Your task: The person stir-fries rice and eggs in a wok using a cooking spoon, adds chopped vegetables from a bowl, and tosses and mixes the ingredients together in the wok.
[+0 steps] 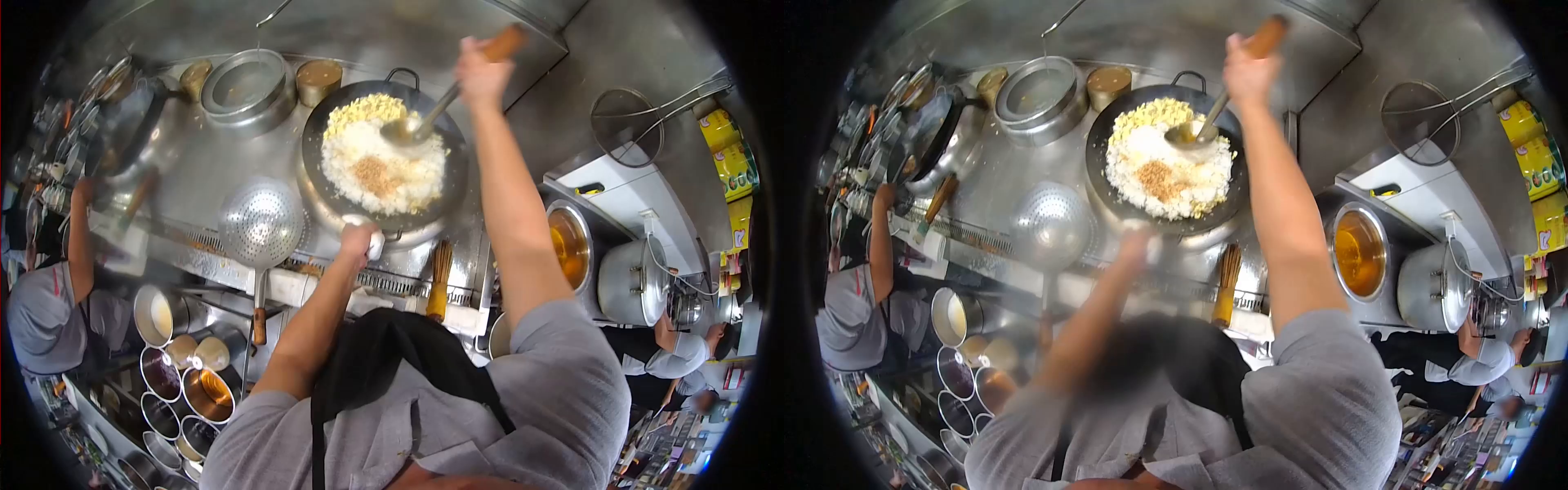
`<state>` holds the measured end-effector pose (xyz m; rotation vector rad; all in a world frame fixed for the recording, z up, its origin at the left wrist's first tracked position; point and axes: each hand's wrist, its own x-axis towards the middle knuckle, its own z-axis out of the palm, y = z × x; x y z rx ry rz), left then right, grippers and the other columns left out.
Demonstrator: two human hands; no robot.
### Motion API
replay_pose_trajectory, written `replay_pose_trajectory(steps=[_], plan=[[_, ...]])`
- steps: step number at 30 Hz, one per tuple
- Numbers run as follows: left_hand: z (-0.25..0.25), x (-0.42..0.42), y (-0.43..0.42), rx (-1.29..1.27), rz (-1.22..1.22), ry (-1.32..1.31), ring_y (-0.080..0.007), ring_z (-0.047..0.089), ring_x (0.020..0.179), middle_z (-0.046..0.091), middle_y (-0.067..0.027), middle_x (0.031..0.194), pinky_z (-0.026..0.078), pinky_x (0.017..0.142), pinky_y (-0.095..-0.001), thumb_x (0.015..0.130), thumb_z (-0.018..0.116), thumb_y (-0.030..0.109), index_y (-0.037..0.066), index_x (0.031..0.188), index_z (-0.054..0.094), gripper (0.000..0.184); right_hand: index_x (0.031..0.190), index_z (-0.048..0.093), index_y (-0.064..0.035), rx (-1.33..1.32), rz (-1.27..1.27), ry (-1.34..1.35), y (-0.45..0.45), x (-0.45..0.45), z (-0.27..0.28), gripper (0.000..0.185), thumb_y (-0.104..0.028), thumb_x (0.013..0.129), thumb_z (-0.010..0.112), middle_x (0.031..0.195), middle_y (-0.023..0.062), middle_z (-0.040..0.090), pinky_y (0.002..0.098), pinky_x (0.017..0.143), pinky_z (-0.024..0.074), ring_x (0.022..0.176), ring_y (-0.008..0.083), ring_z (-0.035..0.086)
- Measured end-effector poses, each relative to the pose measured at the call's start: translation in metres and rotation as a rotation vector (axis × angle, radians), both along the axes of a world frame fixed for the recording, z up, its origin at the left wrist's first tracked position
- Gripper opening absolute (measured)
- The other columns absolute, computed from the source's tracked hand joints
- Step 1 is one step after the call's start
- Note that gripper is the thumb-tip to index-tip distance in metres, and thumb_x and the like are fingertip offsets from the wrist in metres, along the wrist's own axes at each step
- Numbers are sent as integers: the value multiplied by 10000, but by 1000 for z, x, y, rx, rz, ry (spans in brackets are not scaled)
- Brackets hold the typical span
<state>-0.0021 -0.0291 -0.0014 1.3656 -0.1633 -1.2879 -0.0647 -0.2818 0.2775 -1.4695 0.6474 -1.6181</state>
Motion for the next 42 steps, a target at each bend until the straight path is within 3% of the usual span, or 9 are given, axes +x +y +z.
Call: replay_pose_trajectory(steps=[6, 10, 19, 21, 25, 29, 35, 40, 42], plan=[[23, 6, -17, -32, -9, -33, -203, 561, 523, 585, -117, 681, 407, 426, -361, 713, 624, 96, -60, 783, 563, 182, 818, 434, -87, -8, 324, 89, 40, 26, 69, 229, -100, 824, 662, 538, 17, 440, 250, 375, 341, 412, 96, 413], [35, 11, -3, 81, -151, -109, -197, 556, 515, 577, -104, 667, 415, 432, -358, 730, 609, 103, -37, 776, 566, 153, 856, 424, -92, 125, 162, 16, 37, 37, -21, 250, -134, 824, 669, 583, 23, 453, 250, 377, 339, 423, 108, 405], [108, -12, 87, 28, 62, 241, -210, 571, 587, 578, -104, 746, 460, 510, -360, 793, 556, 64, -14, 893, 543, 127, 861, 436, -144, 68, 189, -71, 73, -45, 169, 196, -205, 867, 622, 512, -53, 349, 258, 340, 280, 376, 77, 326], [113, -8, 80, 60, 41, 275, -205, 572, 609, 579, -101, 763, 458, 520, -365, 795, 561, 60, -9, 906, 546, 132, 840, 460, -71, 205, 492, -13, 29, -60, 143, 186, -103, 829, 643, 569, 15, 445, 277, 403, 371, 439, 120, 426], [91, 4, 57, 125, -141, 75, -204, 576, 684, 585, -95, 825, 465, 573, -371, 783, 571, 53, 7, 962, 546, 186, 829, 438, -59, 299, 107, 51, 63, 16, 12, 193, -71, 824, 631, 533, 23, 416, 274, 369, 338, 390, 117, 386], [2, 2, 143, -171, -198, -26, -218, 567, 880, 553, -113, 1028, 489, 732, -336, 759, 579, 28, 18, 1155, 455, 415, 837, 438, -50, 196, 58, -30, 58, -5, 62, 191, -80, 831, 627, 546, 33, 426, 296, 359, 345, 381, 116, 381], [71, 15, 81, -156, -207, -24, -197, 553, 594, 572, -75, 753, 442, 490, -363, 790, 549, 51, 23, 852, 552, 68, 800, 423, -149, 375, 170, 36, 68, -16, 91, 188, -202, 889, 580, 506, -58, 336, 259, 357, 277, 375, 79, 316], [91, 1, 83, -123, -125, 93, -204, 546, 548, 559, -83, 715, 435, 450, -364, 817, 548, 99, 15, 846, 538, 90, 741, 407, -137, 544, 214, 157, 7, -12, 110, 234, -226, 907, 545, 501, -46, 332, 269, 357, 290, 375, 88, 318], [102, 5, 60, 112, -127, 252, -289, 568, 853, 605, -143, 919, 462, 683, -423, 808, 590, 191, 52, 1027, 545, 264, 766, 427, -77, 583, 184, 156, -44, 2, 71, 218, -163, 869, 598, 510, -7, 376, 284, 351, 320, 377, 116, 360]])
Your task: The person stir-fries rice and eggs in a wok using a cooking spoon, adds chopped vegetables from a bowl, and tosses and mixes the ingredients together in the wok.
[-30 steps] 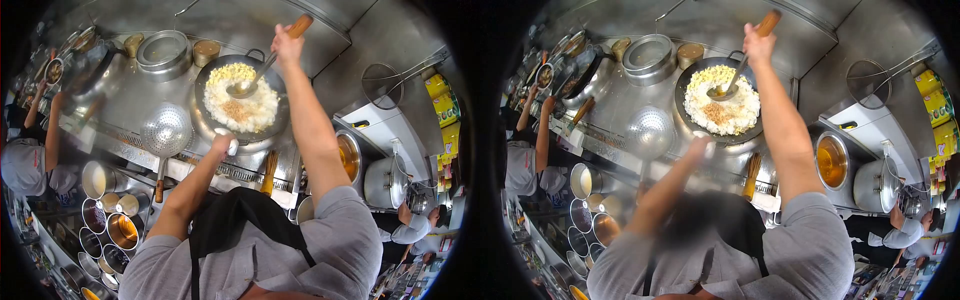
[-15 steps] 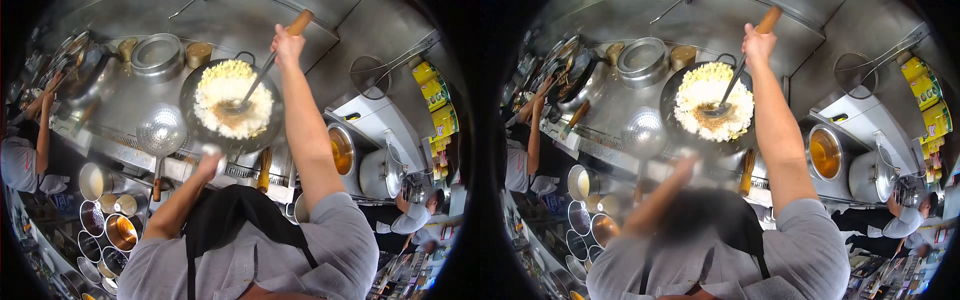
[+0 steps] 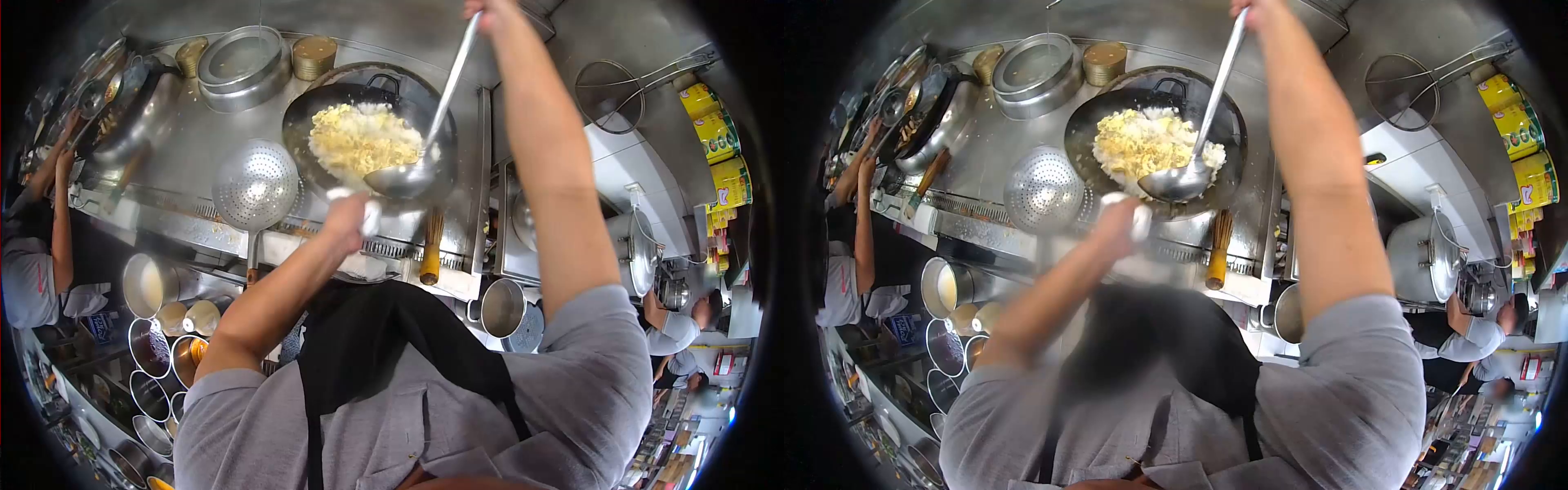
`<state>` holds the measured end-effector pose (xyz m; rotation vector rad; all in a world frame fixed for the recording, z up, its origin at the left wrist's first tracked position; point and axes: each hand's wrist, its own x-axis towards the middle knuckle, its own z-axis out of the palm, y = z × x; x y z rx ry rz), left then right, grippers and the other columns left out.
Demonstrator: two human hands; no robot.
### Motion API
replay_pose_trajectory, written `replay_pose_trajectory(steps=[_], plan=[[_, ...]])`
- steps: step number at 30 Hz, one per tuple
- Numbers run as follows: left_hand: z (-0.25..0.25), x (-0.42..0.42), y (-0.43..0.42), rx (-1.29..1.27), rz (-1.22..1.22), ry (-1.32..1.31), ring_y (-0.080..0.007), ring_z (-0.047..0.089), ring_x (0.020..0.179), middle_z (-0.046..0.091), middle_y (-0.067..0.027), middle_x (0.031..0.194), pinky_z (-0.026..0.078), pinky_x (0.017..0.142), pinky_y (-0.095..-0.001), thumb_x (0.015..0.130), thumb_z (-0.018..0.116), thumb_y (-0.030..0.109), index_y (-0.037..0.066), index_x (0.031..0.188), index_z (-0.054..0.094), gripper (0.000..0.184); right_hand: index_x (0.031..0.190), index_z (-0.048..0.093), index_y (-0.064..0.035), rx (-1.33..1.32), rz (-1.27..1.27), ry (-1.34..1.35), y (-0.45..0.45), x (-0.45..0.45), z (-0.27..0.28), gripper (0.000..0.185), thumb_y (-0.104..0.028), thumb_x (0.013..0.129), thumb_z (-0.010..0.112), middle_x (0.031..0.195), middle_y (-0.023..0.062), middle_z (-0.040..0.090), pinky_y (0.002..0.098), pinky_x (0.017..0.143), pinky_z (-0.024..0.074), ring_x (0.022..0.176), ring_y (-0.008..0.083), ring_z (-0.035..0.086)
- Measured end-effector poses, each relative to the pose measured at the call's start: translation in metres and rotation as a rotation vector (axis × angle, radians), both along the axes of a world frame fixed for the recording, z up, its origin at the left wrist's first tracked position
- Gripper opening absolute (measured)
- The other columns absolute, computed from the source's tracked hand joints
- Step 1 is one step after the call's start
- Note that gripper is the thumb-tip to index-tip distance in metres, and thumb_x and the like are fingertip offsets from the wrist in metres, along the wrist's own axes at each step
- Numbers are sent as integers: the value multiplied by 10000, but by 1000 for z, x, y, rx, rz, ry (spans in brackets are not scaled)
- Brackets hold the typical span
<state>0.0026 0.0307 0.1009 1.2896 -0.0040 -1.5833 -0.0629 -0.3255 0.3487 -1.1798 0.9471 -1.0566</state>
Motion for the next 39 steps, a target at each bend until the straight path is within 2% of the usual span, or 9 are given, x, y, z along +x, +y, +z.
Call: replay_pose_trajectory(steps=[1, 4, 6, 9, 15, 20, 30, 35, 39], plan=[[6, 2, -12, 122, -1, 74, -331, 579, 1005, 627, -173, 1020, 476, 800, -453, 803, 611, 238, 71, 1118, 548, 362, 803, 439, -25, 34, -18, -20, -22, 4, -37, 211, -99, 838, 633, 525, 25, 407, 297, 353, 349, 384, 141, 391], [-120, 7, -1, -498, -105, -542, -218, 587, 692, 572, -114, 818, 478, 529, -371, 800, 570, 102, -48, 990, 516, 249, 773, 443, -24, -180, -272, 142, 56, 30, -71, 236, -150, 847, 629, 517, 28, 414, 302, 380, 369, 413, 148, 407], [-152, 0, 39, -564, -52, -572, -218, 590, 772, 572, -114, 870, 489, 613, -357, 762, 597, 59, -39, 1023, 517, 290, 739, 463, -36, -259, -332, -2, 56, 28, -53, 213, -152, 852, 601, 524, 35, 447, 307, 396, 380, 429, 146, 434], [-75, 8, 85, -154, -36, -269, -211, 587, 796, 575, -104, 890, 489, 687, -348, 739, 608, 26, -10, 1020, 526, 295, 714, 431, -105, -272, -329, -60, 56, 12, -34, 264, -217, 882, 601, 485, -21, 378, 274, 337, 295, 361, 104, 350], [29, 21, -6, -51, -3, 93, -214, 536, 537, 547, -84, 689, 429, 472, -378, 802, 533, 79, 0, 860, 519, 99, 699, 431, -111, -211, -152, -2, 72, 8, -35, 267, -199, 878, 608, 486, -25, 379, 277, 342, 282, 357, 106, 343], [-89, 11, -41, -387, -3, -225, -220, 578, 607, 567, -99, 731, 449, 477, -357, 794, 553, 82, -21, 901, 526, 151, 767, 434, -115, -121, -80, 9, 63, -2, -25, 213, -211, 894, 576, 512, -35, 353, 297, 354, 298, 375, 105, 339], [-89, 25, -73, -157, -91, -219, -202, 589, 583, 596, -118, 747, 453, 461, -341, 753, 620, 141, -55, 883, 558, 244, 727, 453, -108, -555, 15, 10, 75, -12, 118, 279, -277, 924, 554, 520, -28, 437, 272, 384, 363, 416, 115, 432], [-88, 28, -72, -120, -132, -247, -174, 576, 533, 591, -104, 710, 440, 413, -324, 765, 600, 154, -52, 883, 555, 243, 756, 515, -64, -642, -491, 145, 7, 22, -111, 156, -152, 830, 620, 523, 25, 501, 295, 413, 408, 431, 123, 488], [-95, 31, -69, -204, -238, -411, -170, 578, 531, 592, -97, 695, 434, 403, -319, 762, 608, 160, -31, 827, 581, 204, 690, 524, -51, -529, -151, 88, 41, 44, -58, 213, -165, 815, 653, 513, 25, 507, 274, 397, 385, 432, 118, 500]])
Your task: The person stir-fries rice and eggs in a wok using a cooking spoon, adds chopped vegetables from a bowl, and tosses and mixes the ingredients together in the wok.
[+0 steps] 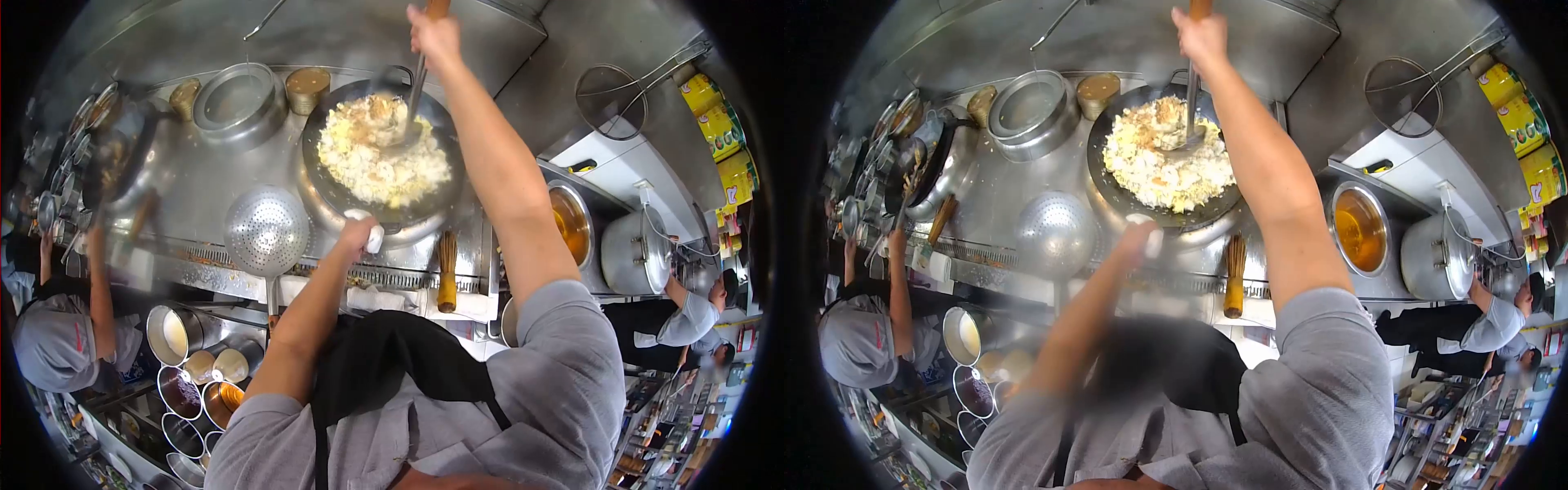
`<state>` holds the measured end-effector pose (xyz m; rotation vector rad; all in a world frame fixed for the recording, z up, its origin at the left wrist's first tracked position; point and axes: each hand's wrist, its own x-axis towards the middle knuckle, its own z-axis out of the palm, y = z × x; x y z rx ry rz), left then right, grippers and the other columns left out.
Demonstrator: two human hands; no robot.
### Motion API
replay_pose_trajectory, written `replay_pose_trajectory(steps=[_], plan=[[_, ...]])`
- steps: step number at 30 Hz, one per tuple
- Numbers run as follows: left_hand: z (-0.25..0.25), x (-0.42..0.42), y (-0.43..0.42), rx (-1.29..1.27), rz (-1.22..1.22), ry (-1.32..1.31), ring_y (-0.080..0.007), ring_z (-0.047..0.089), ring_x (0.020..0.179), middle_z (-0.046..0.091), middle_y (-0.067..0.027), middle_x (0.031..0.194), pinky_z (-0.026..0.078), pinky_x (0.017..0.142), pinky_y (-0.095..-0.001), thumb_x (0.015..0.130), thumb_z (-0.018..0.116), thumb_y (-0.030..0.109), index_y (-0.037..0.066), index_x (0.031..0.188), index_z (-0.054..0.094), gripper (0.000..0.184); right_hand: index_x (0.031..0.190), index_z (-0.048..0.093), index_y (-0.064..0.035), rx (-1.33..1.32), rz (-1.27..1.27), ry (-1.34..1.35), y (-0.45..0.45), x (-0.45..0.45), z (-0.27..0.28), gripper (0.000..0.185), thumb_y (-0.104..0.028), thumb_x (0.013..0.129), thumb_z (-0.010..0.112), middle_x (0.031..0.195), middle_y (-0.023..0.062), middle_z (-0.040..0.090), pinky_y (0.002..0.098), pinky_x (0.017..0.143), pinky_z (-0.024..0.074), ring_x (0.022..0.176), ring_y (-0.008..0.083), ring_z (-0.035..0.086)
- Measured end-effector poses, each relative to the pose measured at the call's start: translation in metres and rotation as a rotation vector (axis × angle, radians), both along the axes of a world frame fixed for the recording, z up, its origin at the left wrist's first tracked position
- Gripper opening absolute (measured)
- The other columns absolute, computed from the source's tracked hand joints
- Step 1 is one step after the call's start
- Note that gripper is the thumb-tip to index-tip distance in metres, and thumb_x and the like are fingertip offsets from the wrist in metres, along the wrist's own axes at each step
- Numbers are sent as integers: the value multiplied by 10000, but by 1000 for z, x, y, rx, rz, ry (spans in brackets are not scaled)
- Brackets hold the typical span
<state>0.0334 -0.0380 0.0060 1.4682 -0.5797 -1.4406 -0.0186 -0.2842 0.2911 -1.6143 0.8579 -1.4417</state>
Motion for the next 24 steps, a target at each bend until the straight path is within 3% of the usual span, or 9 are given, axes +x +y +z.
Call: replay_pose_trajectory(steps=[1, 2, 4, 7, 9, 16, 18, 20, 24], plan=[[-5, 0, -3, -47, -14, -20, -170, 574, 523, 591, -95, 687, 429, 398, -318, 761, 610, 160, -29, 811, 586, 197, 649, 537, -42, 39, 88, -12, 16, 7, 38, 231, -158, 800, 669, 504, 26, 514, 273, 393, 383, 433, 106, 508], [-10, 0, -6, -94, -28, -40, -170, 571, 516, 590, -92, 678, 424, 394, -318, 759, 613, 160, -27, 794, 592, 191, 734, 440, -140, 58, 98, 44, 49, 9, 71, 245, -243, 913, 572, 507, -73, 369, 212, 351, 297, 375, 52, 335], [0, -4, -4, -35, 87, 75, -167, 550, 481, 579, -90, 646, 396, 371, -316, 761, 616, 164, -35, 783, 586, 202, 647, 474, -69, -195, 406, -37, 72, -11, 78, 269, -169, 842, 631, 509, -21, 426, 234, 386, 324, 409, 90, 413], [-14, -3, -3, -30, 74, 68, -163, 542, 478, 578, -90, 648, 381, 368, -321, 761, 617, 170, -34, 787, 584, 208, 782, 480, -80, -57, 166, 112, 80, 12, -19, 234, -176, 804, 693, 541, -14, 459, 248, 411, 372, 446, 91, 453], [-20, 1, -3, -120, -6, -50, -161, 544, 486, 581, -90, 660, 379, 373, -324, 760, 616, 174, -32, 793, 585, 210, 752, 475, -68, -234, 177, 175, 43, 31, -68, 277, -212, 793, 708, 551, 0, 480, 250, 409, 380, 448, 97, 465], [-8, -5, -1, 28, 160, 42, -166, 496, 450, 562, -94, 648, 359, 377, -316, 751, 610, 207, -29, 828, 574, 251, 666, 497, -44, -170, 453, 78, 127, 6, 55, 344, -286, 790, 707, 556, 21, 519, 265, 448, 398, 495, 90, 490], [-7, -5, -3, 78, 149, 58, -179, 524, 486, 575, -99, 664, 390, 418, -330, 745, 609, 190, -38, 847, 582, 251, 658, 480, -59, -37, 240, 44, 105, 25, -34, 334, -273, 792, 698, 563, 26, 530, 265, 450, 405, 509, 105, 510], [-10, -11, 0, 11, 168, 66, -185, 533, 497, 580, -103, 664, 398, 429, -340, 740, 609, 181, -45, 834, 588, 245, 734, 471, -84, -117, 242, 222, 76, 33, -54, 221, -148, 811, 669, 551, -8, 457, 246, 396, 348, 437, 88, 445], [-8, -6, 0, -76, 116, 19, -198, 550, 509, 593, -119, 668, 406, 436, -358, 733, 608, 168, -59, 788, 599, 234, 714, 448, -89, -238, 319, 225, 121, 30, 30, 247, -149, 819, 663, 546, -12, 434, 240, 400, 341, 433, 80, 419]])
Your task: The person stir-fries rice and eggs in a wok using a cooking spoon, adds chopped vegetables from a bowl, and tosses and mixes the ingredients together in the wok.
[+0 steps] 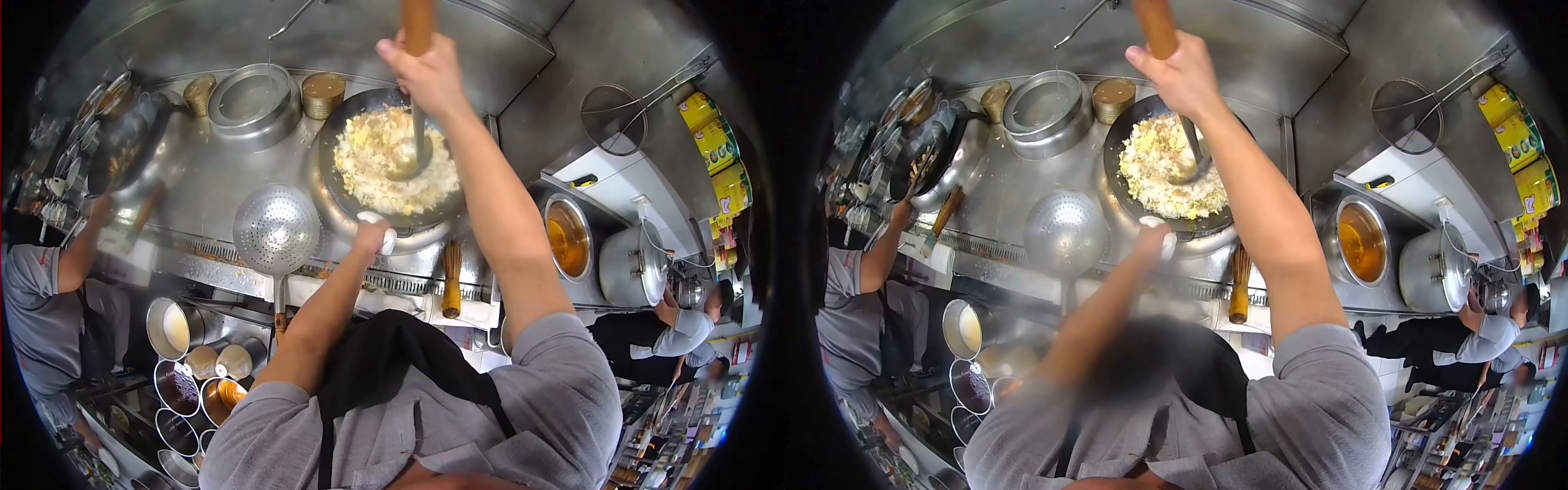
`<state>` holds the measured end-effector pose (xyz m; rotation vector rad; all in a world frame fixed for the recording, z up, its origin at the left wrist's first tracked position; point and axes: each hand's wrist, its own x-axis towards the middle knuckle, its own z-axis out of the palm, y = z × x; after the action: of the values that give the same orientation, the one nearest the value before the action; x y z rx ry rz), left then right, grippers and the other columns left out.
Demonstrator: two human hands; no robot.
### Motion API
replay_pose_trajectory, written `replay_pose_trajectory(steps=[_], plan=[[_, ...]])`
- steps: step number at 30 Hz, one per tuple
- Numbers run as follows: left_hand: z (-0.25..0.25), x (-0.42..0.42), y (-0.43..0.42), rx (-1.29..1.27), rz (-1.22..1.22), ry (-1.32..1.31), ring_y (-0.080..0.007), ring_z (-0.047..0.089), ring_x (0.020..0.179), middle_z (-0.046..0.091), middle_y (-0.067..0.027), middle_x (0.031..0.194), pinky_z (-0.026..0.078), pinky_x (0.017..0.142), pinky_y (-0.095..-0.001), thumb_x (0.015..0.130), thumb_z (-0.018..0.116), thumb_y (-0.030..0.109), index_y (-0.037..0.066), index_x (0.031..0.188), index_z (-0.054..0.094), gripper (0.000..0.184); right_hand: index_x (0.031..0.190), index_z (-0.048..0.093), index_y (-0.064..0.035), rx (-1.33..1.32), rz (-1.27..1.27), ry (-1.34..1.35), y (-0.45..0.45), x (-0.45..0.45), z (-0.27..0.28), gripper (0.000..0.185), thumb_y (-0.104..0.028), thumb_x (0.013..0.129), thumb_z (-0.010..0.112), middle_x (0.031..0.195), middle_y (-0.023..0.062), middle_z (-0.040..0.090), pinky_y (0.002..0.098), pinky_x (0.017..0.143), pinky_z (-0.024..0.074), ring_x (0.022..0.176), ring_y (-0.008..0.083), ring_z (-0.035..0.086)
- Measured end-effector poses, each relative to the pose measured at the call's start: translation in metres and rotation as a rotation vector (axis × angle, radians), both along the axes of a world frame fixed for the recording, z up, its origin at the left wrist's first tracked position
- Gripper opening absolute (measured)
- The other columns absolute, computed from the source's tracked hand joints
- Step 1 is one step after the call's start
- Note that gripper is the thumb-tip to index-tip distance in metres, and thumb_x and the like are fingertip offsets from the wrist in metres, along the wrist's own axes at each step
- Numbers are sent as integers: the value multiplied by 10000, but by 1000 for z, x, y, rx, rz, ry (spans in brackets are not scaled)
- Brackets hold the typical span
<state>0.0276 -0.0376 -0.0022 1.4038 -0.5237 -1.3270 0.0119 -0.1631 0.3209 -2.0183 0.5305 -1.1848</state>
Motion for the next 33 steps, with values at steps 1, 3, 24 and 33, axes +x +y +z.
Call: replay_pose_trajectory(steps=[1, 3, 24, 33], plan=[[-19, -1, -3, -91, -29, -86, -195, 542, 504, 590, -117, 667, 390, 427, -358, 733, 608, 165, -57, 773, 598, 226, 706, 437, -93, 53, 87, -88, 17, -14, 8, 258, -146, 822, 661, 540, -18, 418, 237, 400, 338, 428, 78, 402], [-12, 1, -5, 17, -6, 0, -191, 533, 493, 587, -115, 660, 378, 417, -359, 733, 609, 167, -56, 775, 598, 228, 687, 409, -102, 202, 231, -308, 22, -22, -15, 285, -135, 829, 654, 525, -28, 375, 228, 394, 324, 420, 74, 365], [-26, 0, -10, 47, -34, 163, -191, 555, 495, 567, -86, 664, 425, 390, -361, 778, 588, 150, 6, 805, 551, 151, 765, 453, -73, 330, 7, -558, -16, -23, -82, 221, -140, 840, 649, 544, -2, 437, 251, 388, 363, 429, 96, 420], [98, -27, 94, 68, 164, 383, -218, 559, 590, 552, -106, 715, 462, 501, -399, 802, 522, 83, -7, 827, 531, 94, 756, 430, -134, 293, 81, -543, 23, -124, 128, 221, -198, 897, 588, 501, -68, 344, 212, 336, 277, 364, 54, 312]])
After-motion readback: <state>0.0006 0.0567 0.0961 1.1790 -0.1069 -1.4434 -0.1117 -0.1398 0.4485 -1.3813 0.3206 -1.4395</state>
